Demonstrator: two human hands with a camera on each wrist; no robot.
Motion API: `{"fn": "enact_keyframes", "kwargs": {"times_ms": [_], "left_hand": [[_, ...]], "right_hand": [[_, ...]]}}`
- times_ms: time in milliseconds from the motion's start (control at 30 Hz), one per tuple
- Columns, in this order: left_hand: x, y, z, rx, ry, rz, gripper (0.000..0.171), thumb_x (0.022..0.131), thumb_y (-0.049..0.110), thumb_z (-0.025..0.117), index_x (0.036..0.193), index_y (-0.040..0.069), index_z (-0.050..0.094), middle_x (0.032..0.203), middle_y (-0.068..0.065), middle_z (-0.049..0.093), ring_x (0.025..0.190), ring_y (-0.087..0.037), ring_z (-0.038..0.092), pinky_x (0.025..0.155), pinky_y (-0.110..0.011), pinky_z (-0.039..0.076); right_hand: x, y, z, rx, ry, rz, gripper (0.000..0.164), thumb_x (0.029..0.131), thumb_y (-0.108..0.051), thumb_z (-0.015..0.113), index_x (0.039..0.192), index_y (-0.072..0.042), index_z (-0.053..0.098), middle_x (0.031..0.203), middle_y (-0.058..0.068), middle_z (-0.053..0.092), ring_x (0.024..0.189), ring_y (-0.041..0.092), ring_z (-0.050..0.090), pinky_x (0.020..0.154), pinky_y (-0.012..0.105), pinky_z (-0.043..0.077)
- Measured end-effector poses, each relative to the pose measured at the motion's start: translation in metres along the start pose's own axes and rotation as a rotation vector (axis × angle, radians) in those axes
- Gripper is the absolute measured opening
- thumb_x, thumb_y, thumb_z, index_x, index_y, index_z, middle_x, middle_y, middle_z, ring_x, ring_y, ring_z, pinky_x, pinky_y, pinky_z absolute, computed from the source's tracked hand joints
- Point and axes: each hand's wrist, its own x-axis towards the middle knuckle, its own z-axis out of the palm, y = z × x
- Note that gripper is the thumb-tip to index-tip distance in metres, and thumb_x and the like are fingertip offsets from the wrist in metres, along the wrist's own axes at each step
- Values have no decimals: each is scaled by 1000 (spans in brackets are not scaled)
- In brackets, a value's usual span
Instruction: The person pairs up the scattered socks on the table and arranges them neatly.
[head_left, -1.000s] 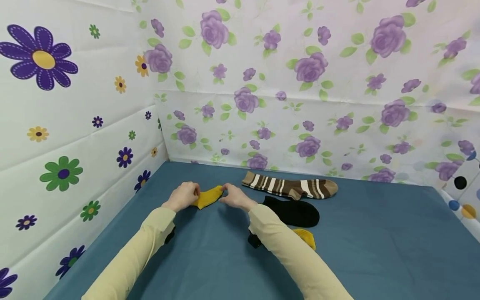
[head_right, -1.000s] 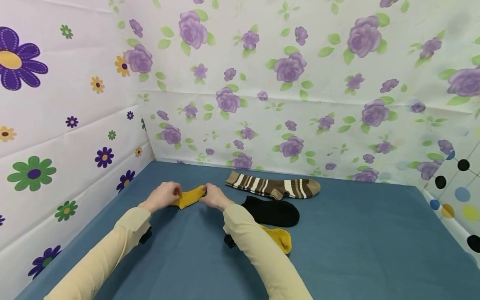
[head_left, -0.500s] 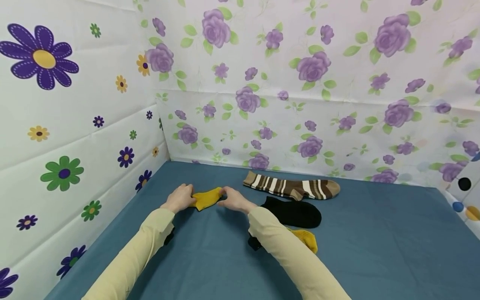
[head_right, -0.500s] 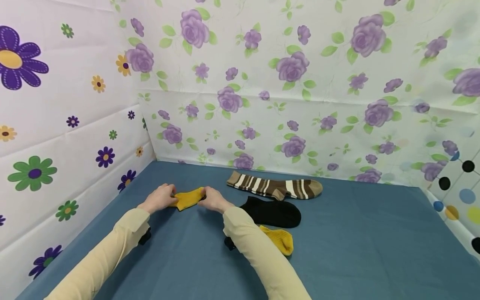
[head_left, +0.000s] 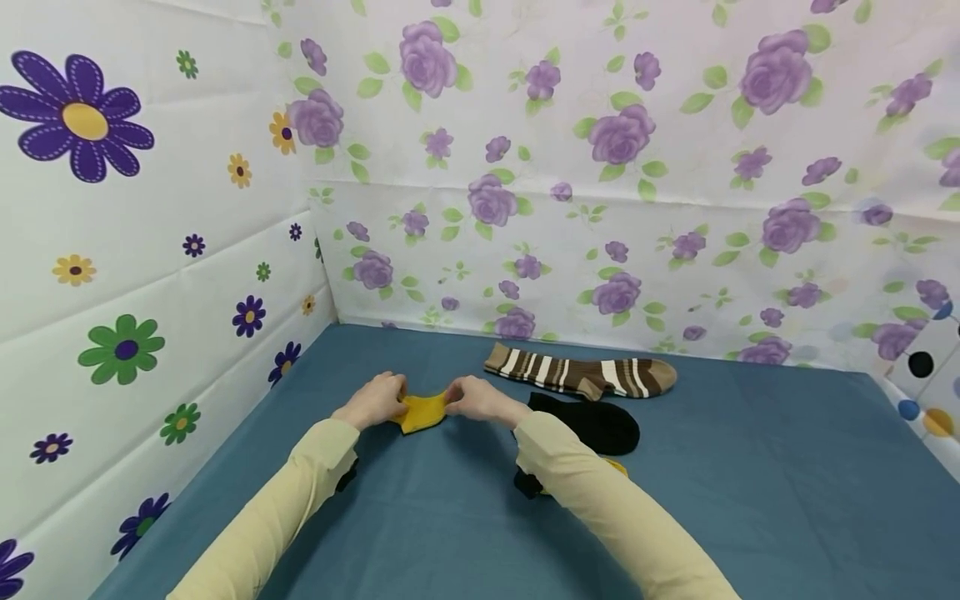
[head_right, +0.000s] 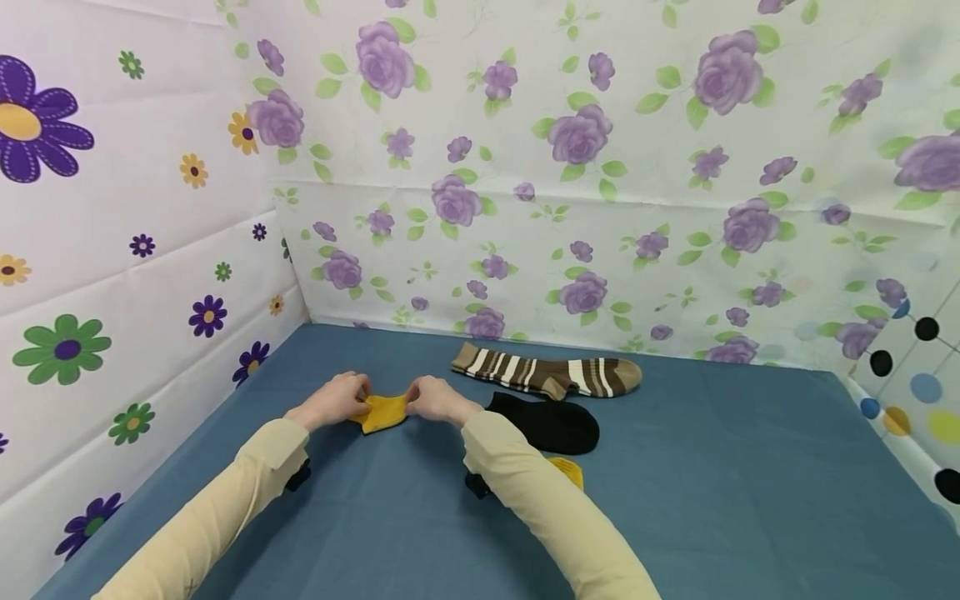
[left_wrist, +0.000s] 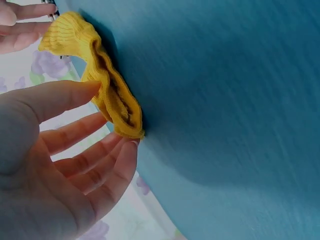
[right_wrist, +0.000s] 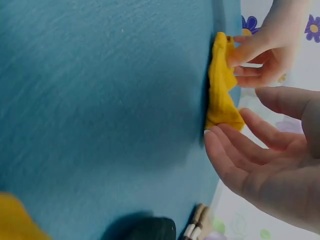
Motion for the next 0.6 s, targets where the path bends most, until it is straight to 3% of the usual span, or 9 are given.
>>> {"fn": "enact_keyframes", "kwargs": {"times_ms": [167,367,467,600], "left_hand": [[-3,3,0,-27,40,49,12,85,8,62,94,1,59,85,-9,50,71,-20,48,62,-34,44],[-12,-6,2,-33,139,245,6,85,5,60,90,5,62,79,-1,50,67,-14,49,59,-28,44],[-18,-13,2,-26,102,354,10,82,5,63,92,8,63,85,-2,52,72,-17,51,64,-30,44],[-24,-19,2,38,50,426,20,78,6,68,97,9,62,90,-3,51,78,-19,48,70,-35,42]], "right_hand": [[-6,5,-8,17,35,-7,18,90,-7,56,104,2,63,91,6,60,84,26,58,67,31,46],[-6,14,-10,-31,86,-79,15,88,-3,57,102,1,63,91,5,60,84,21,57,70,29,46],[-5,13,-9,-99,97,-129,19,87,0,58,106,2,60,100,10,58,95,24,55,78,32,44],[-3,10,-8,-223,69,-179,28,86,2,59,114,4,56,113,14,54,108,27,49,85,32,40]]}}
